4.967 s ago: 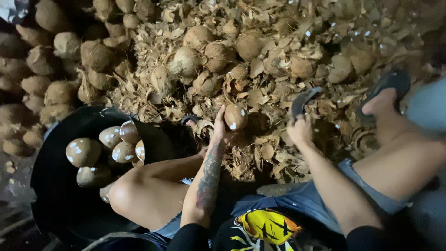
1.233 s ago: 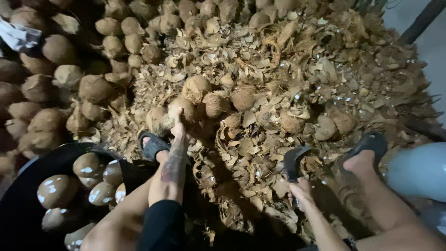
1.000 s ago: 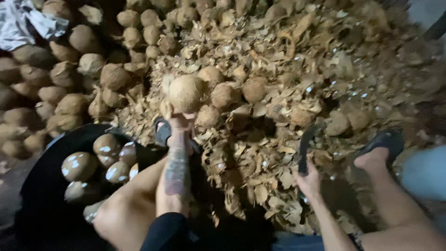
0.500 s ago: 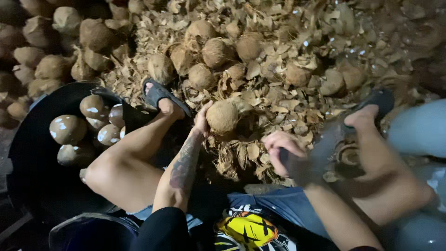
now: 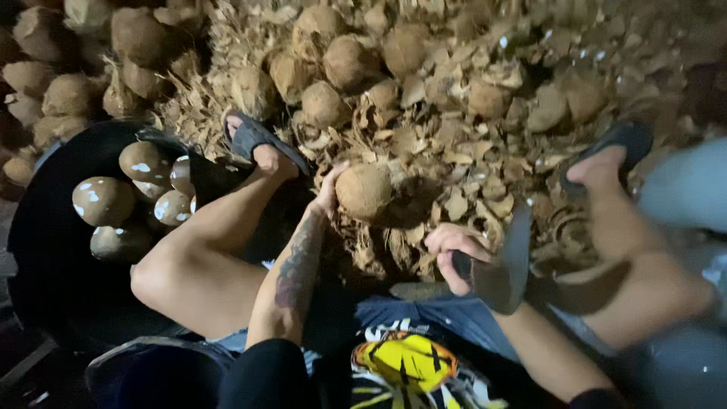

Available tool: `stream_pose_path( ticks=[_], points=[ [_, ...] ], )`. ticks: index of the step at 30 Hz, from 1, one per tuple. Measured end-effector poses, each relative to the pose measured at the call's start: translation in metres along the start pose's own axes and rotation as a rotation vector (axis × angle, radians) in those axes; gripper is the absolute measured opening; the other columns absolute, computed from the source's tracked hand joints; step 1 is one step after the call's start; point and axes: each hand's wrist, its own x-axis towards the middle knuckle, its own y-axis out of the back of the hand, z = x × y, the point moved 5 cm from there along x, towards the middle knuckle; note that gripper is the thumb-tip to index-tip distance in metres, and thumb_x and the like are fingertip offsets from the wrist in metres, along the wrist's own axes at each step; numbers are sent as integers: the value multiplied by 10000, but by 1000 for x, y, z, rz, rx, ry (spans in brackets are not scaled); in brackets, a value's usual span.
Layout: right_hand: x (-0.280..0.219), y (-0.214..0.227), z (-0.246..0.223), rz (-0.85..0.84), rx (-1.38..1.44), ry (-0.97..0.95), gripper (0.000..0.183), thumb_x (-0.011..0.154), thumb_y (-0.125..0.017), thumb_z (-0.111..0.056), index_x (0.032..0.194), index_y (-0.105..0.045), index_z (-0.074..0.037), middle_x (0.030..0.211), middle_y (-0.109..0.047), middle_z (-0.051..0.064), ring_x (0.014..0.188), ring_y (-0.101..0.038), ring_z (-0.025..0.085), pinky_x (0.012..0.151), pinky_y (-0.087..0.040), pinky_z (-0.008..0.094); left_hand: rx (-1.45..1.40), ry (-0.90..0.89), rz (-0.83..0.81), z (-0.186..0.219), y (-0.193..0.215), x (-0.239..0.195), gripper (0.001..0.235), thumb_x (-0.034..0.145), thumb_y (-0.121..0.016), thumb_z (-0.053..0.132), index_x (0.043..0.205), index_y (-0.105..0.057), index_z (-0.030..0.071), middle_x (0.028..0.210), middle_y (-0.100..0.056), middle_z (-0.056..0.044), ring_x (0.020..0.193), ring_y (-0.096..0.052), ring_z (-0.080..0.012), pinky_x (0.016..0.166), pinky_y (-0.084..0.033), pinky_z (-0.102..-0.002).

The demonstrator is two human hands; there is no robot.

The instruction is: The person sits on the floor and uses a knife to peel the husk off coconuts. They hold each coconut with one hand while striking and scraping away the outer layer with the knife, then place the peeled coconuts into a black bucket.

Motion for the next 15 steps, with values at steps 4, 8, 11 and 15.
stream_pose_path(
  ticks=[4,8,11,15],
  points=[
    [-41,-1,73,-178,-339,-436,176,906,-631,-163,797,-658,-28,612,-608,153,482,-593,346,477,-471,445,38,-30,-40,13,-8,-12,789,727,-864,632,1364,-727,187,1385,-701,-163,1283,-667,-363,1068,-567,-550],
    [-86,9,91,45,-81,-1301,203,718,-589,-20,521,-595,30,387,-542,171,266,-551,251,273,-436,384,-24,-92,-26,16,-34,-81,454,779,-812,405,1164,-736,176,1256,-749,-132,1216,-692,-318,1055,-561,-524],
    [-31,13,73,60,-139,-919,146,897,-689,-70,771,-709,1,431,-625,137,392,-653,212,439,-503,306,-14,-48,-101,22,-36,-45,546,737,-859,563,1154,-797,214,1218,-758,-113,1146,-708,-316,952,-615,-526],
    [5,0,84,157,138,-747,803,810,-893,-146,1490,-497,13,1459,-592,301,478,-623,87,370,-479,195,68,1,-200,7,-62,-50,641,760,-832,593,1257,-776,191,1271,-752,-129,1193,-697,-322,1044,-560,-568]
  ],
)
